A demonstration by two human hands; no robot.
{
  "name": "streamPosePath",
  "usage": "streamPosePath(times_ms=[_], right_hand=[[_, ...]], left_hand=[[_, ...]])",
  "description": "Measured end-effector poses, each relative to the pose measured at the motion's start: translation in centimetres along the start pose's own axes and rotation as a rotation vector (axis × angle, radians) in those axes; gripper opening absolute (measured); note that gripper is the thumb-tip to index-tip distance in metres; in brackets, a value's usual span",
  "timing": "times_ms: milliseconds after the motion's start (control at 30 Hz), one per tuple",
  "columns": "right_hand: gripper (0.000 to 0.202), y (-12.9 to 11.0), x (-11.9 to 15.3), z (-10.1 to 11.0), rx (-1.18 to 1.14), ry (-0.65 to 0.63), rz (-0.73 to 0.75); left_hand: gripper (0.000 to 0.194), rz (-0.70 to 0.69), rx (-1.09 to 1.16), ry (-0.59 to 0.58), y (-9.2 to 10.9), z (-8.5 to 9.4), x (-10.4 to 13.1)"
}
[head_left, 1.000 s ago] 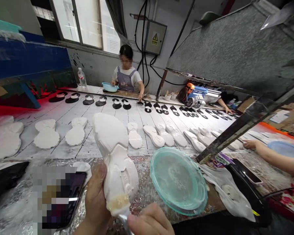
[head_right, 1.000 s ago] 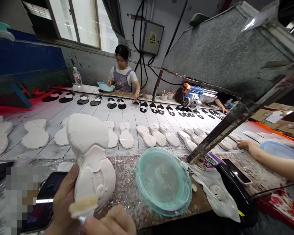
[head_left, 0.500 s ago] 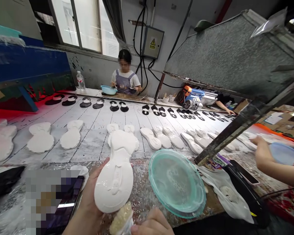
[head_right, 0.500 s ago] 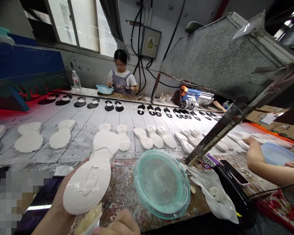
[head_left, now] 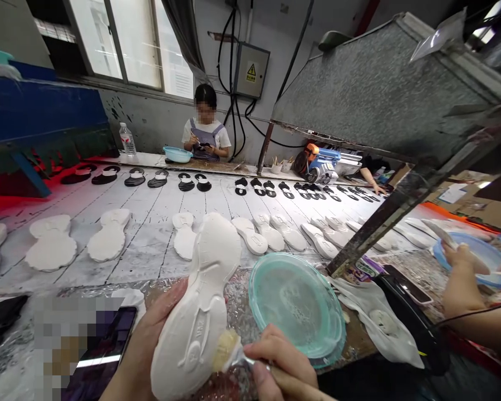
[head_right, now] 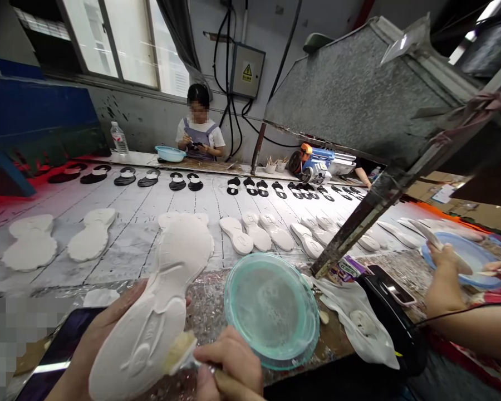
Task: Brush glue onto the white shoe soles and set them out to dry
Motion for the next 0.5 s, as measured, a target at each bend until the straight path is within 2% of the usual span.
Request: streamPosePath(times_ms=[67,133,233,300,400,433,500], right_hand=[[0.015,0.5,-0.2,0.2,-0.022,0.024,-0.106],[0.018,0.3,-0.5,0.5,-0.046,0.111,-0.138],[0.024,-1.4,-1.2,0.5,0.037,0.193,-0.028],[0.028,-2.6,-1.6,0.2,0.11,0.233,0.042],[0.032,-3.5,-2.1,-0.2,0.147,0.287,0.053],[0.031,-3.5,-2.2,-0.4,0.159,0.299,0.047],[0.025,-3.3,-2.2,-0.2,0.135,0.322,0.074]], left_hand=[[0.039,-0.141,-0.103,0.006,0.2,0.1,0.2],[0.045,-0.154,-0.165,0.002,-0.3,0.4,0.3],[0.049,-0.179,-0.168,0.035,-1.0,1.4,0.4],[0.045,-0.245,-0.156,0.058,-0.9,2.0,0.5],[0.04,-0.334,-0.169,0.008,-0.3,1.7,0.7],[0.039,-0.311,-0.145,-0.005,-0.3,1.4,0.6],[0.036,-0.163,-0.043,-0.012,-0.7,0.9,-0.1]])
Point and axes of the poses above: each hand's wrist, its own x-axis away from the middle knuckle, its own z-axis out of the back of the hand, y = z × x, the point moved 6 cm from there along -x, towards the middle knuckle, and after that the axes turned 14 degrees about x, right-handed, at the moved point
